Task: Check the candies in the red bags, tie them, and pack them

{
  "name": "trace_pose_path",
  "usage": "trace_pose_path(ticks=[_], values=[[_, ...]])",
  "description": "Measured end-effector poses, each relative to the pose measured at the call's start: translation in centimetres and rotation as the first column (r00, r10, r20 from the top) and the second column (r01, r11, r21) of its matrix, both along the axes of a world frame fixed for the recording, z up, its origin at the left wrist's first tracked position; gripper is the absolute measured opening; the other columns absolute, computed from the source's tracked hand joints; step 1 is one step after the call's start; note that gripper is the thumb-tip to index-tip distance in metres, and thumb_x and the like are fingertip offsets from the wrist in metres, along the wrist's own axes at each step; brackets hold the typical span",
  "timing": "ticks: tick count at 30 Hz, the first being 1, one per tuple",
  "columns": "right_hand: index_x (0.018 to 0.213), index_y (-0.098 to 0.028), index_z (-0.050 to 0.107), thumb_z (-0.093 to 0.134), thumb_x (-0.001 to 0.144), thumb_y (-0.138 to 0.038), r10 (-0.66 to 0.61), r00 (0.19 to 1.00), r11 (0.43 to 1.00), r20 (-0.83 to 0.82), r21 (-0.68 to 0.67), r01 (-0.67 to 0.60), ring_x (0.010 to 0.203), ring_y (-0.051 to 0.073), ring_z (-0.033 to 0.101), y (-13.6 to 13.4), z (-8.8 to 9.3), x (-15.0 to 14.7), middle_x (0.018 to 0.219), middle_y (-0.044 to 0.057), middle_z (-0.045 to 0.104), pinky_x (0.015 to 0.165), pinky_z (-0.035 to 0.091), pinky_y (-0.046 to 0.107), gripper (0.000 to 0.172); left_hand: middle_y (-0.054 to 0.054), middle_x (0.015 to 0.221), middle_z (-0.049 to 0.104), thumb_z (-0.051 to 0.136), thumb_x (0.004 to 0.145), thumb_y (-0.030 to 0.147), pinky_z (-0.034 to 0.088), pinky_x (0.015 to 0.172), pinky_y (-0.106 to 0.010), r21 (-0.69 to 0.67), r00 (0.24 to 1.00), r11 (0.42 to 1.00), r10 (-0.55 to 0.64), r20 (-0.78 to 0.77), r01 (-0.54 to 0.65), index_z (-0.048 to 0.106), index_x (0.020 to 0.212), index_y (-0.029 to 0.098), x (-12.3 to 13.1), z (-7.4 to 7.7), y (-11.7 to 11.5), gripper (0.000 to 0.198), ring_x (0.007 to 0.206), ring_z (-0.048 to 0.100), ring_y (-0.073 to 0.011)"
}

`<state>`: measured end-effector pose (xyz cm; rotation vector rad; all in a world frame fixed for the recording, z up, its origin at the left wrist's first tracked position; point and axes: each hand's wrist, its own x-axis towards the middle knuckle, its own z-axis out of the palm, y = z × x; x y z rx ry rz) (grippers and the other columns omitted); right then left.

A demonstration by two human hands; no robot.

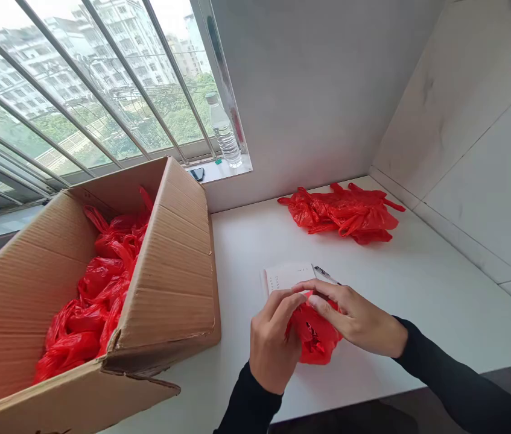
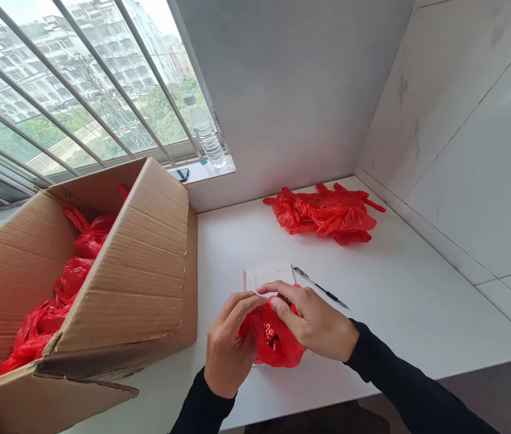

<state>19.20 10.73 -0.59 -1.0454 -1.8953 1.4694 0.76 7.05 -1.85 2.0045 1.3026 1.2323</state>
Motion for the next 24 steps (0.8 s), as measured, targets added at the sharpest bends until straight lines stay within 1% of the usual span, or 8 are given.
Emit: trace_pose_path(ticks=[4, 6, 10, 13, 15, 17, 20, 24], values=[[0.117, -0.025, 0.063, 0.042, 0.104, -0.035, 0.078, 0.995, 0.996, -0.059, -0.042, -0.080, 0.088, 0.019, 0.063, 0.4, -0.4, 0.0, 0.098, 0.002, 0.069, 0.080, 0.052, 0.033, 0.027, -0.010, 0.104, 0.069, 0.053, 0.092, 0.005, 0.056, 0.073, -0.027, 0.107, 1.000, 0.994, 0.015, -0.018, -0.013, 0.072, 0.110, 0.024, 0.0, -1.4, 0.0, 0.032, 0.090, 0.070, -0.0187], [0.105, -0.023, 0.063, 0.045, 0.103, -0.036, 0.017, 0.998, 0.998, -0.068, -0.054, -0.021, 0.081, 0.017, 0.061, 0.5, -0.6, 0.1, 0.091, 0.001, 0.067, 0.074, 0.051, 0.031, 0.023, -0.009, 0.103, 0.068, 0.054, 0.092, 0.005, 0.057, 0.071, -0.025, 0.129, 0.999, 0.992, 0.007, -0.032, -0.003, 0.072, 0.117, 0.026, -0.3, -1.6, 0.0, 0.037, 0.088, 0.070, -0.0177], [0.099, -0.022, 0.060, 0.046, 0.102, -0.034, -0.116, 0.992, 0.993, -0.042, 0.011, 0.116, 0.087, 0.018, 0.062, 0.4, -0.6, 0.1, 0.094, 0.001, 0.067, 0.081, 0.050, 0.033, 0.018, -0.010, 0.114, 0.065, 0.048, 0.093, 0.001, 0.058, 0.080, -0.027, 0.074, 0.994, 0.997, -0.029, -0.110, 0.037, 0.056, 0.142, 0.030, -0.7, -1.8, -0.2, 0.057, 0.101, 0.068, -0.0187], [0.100, -0.023, 0.058, 0.047, 0.101, -0.034, -0.189, 0.982, 0.978, -0.003, 0.088, 0.189, 0.096, 0.019, 0.062, 0.2, -0.6, 0.2, 0.102, 0.003, 0.067, 0.089, 0.049, 0.035, 0.016, -0.011, 0.127, 0.062, 0.048, 0.095, 0.005, 0.057, 0.092, -0.036, 0.065, 0.984, 0.997, -0.018, -0.178, 0.030, 0.047, 0.150, 0.031, -1.0, -2.4, -0.7, 0.061, 0.117, 0.061, -0.0234], [0.098, -0.024, 0.057, 0.046, 0.102, -0.035, -0.228, 0.973, 0.969, 0.041, 0.104, 0.222, 0.094, 0.019, 0.062, 0.1, -0.9, 0.7, 0.101, 0.003, 0.067, 0.085, 0.050, 0.034, 0.016, -0.011, 0.135, 0.060, 0.051, 0.095, 0.007, 0.052, 0.101, -0.044, 0.093, 0.974, 0.995, 0.049, -0.223, -0.028, 0.047, 0.150, 0.032, -1.6, -3.3, -1.3, 0.061, 0.127, 0.054, -0.0270], [0.096, -0.024, 0.056, 0.043, 0.102, -0.038, -0.293, 0.949, 0.953, 0.116, 0.112, 0.281, 0.085, 0.018, 0.061, 0.2, -1.9, 1.8, 0.093, 0.001, 0.066, 0.073, 0.048, 0.031, 0.020, -0.009, 0.140, 0.059, 0.053, 0.094, 0.008, 0.046, 0.107, -0.050, 0.092, 0.958, 0.991, 0.121, -0.262, -0.100, 0.048, 0.149, 0.033, -2.6, -4.5, -2.2, 0.061, 0.134, 0.048, -0.0290], [0.093, -0.024, 0.056, 0.042, 0.102, -0.043, -0.417, 0.885, 0.908, 0.208, 0.139, 0.396, 0.074, 0.017, 0.056, 0.5, -4.3, 3.8, 0.083, 0.000, 0.062, 0.061, 0.043, 0.030, 0.025, -0.008, 0.137, 0.063, 0.055, 0.095, 0.012, 0.047, 0.106, -0.050, 0.019, 0.940, 0.981, 0.191, -0.282, -0.193, 0.054, 0.144, 0.034, -4.2, -6.3, -3.8, 0.054, 0.130, 0.052, -0.0288], [0.097, -0.025, 0.058, 0.042, 0.101, -0.045, -0.425, 0.875, 0.905, 0.230, 0.108, 0.411, 0.080, 0.019, 0.061, 0.9, -6.7, 5.0, 0.087, 0.001, 0.065, 0.070, 0.049, 0.033, 0.026, -0.007, 0.131, 0.065, 0.051, 0.099, 0.019, 0.052, 0.099, -0.044, -0.112, 0.947, 0.955, 0.250, -0.202, -0.276, 0.063, 0.135, 0.032, -4.4, -6.7, -5.1, 0.040, 0.123, 0.057, -0.0254]])
